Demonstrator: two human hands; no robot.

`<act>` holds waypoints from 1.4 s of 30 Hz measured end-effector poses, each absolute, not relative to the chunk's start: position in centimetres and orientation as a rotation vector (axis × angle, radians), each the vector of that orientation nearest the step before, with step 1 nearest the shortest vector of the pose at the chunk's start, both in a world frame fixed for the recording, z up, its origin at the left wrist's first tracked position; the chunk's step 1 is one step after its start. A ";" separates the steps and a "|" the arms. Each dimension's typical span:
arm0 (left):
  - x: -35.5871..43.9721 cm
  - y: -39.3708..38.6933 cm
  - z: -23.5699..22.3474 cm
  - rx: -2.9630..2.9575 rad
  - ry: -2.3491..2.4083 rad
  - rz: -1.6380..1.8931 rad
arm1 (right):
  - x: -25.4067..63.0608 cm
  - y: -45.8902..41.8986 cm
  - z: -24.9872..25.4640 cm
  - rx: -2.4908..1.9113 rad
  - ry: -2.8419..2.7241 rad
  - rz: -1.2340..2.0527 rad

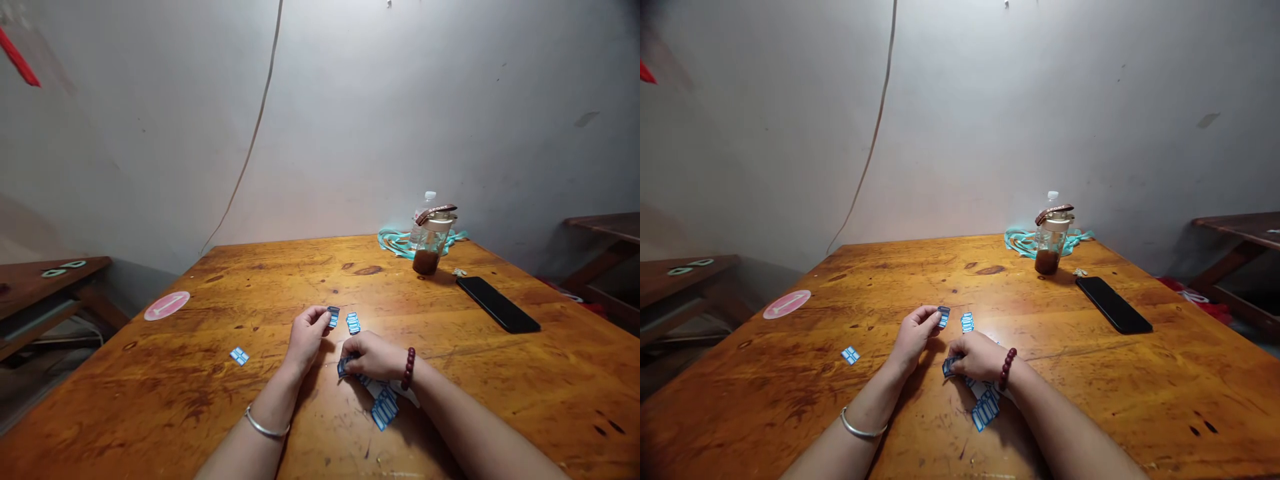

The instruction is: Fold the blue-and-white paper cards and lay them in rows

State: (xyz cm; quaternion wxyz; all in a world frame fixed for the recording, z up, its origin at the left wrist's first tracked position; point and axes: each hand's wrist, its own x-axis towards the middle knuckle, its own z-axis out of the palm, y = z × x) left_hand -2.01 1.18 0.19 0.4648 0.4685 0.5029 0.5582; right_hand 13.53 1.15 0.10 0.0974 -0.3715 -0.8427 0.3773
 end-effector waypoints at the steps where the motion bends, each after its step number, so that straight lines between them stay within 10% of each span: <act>1: -2.0 1.1 0.2 1.147 1.233 1.375 | 13.6 1.2 0.0 -1.087 -2.445 1.188; 27: -2.0 1.2 -0.1 1.125 1.174 1.383 | 13.3 1.1 0.5 -0.857 -1.711 1.976; 42: -0.7 0.5 0.1 1.002 1.074 1.348 | 11.5 1.9 0.0 -1.038 -1.215 1.526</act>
